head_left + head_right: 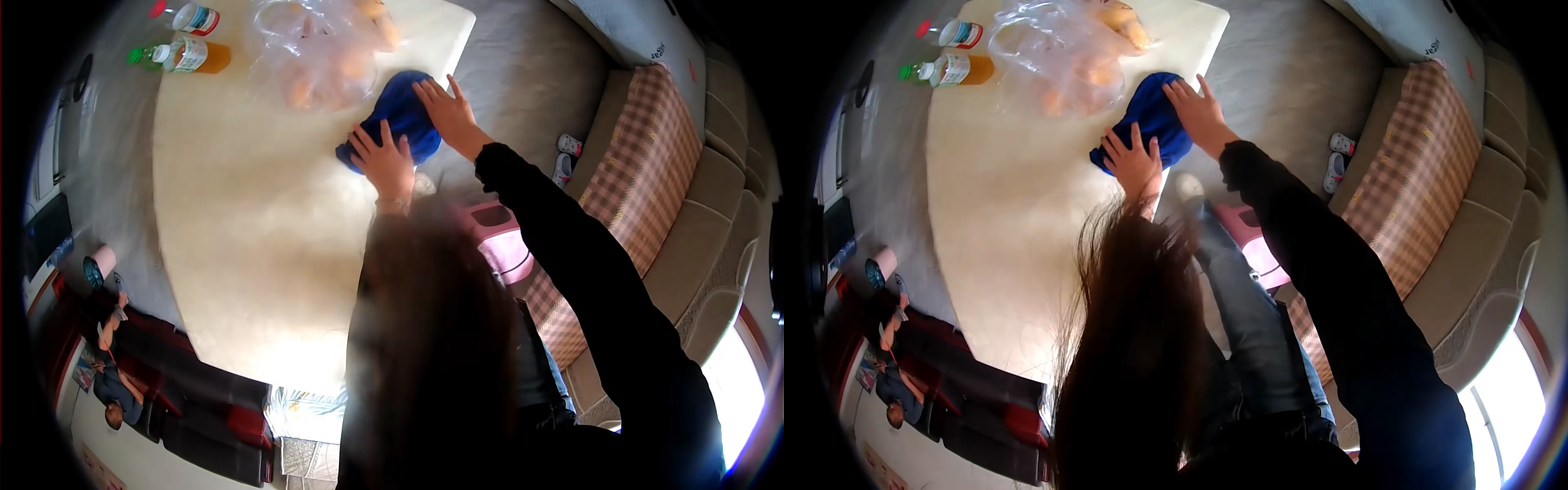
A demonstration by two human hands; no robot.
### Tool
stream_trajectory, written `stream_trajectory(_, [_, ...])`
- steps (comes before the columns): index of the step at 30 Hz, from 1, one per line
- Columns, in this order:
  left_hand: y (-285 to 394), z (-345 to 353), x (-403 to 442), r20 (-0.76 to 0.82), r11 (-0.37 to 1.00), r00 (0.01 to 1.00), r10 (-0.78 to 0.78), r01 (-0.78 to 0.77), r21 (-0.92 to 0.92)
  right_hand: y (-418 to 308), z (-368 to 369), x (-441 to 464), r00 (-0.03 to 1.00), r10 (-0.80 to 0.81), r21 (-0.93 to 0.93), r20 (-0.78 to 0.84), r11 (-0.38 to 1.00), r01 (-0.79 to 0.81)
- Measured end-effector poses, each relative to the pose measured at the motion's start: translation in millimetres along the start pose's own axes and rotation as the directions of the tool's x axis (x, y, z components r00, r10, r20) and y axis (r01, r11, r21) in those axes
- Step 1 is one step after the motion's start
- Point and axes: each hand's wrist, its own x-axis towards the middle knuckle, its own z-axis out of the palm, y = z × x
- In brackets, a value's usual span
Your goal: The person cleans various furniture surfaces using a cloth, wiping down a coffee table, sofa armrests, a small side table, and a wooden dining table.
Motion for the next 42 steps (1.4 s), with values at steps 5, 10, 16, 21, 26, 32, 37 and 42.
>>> stream_trajectory(5, [4.1,2.6,-15.8,0.001,0.998,0.998,0.059,-0.059,-0.015,-18.0,-2.0,7.7,0.997,0.066,0.028,0.051,0.997,-0.068])
stream_trajectory(10, [-38.3,-13.8,-44.1,0.006,0.976,0.986,0.167,-0.164,-0.144,-43.3,-6.5,14.0,0.952,0.231,0.018,0.200,0.971,-0.240])
stream_trajectory(16, [-73.6,-23.4,-81.7,0.023,0.973,0.995,0.098,-0.091,-0.213,-72.9,1.3,-5.7,0.979,0.192,0.034,0.063,0.980,-0.194])
stream_trajectory(21, [-124.9,-37.6,-140.3,0.050,0.976,0.998,-0.045,0.054,-0.212,-146.2,-2.9,-37.7,0.998,0.058,0.004,-0.030,0.998,-0.058])
stream_trajectory(26, [-221.7,-52.7,-239.4,-0.011,0.972,0.986,-0.169,0.165,-0.165,-271.9,-27.4,-81.7,0.996,-0.090,0.160,0.005,0.983,0.088])
stream_trajectory(32, [-326.7,-76.1,-390.0,-0.047,0.884,0.893,-0.449,0.435,-0.172,-438.0,-53.9,-147.6,0.885,-0.418,0.329,-0.206,0.822,0.465])
stream_trajectory(37, [-370.6,-73.1,-507.0,-0.024,0.724,0.726,-0.688,0.683,-0.094,-543.3,-66.9,-215.5,0.754,-0.621,0.356,-0.213,0.670,0.652])
stream_trajectory(42, [-369.7,-71.3,-555.5,-0.007,0.587,0.591,-0.807,0.800,-0.125,-582.9,-60.4,-263.5,0.631,-0.763,0.337,-0.141,0.562,0.755])
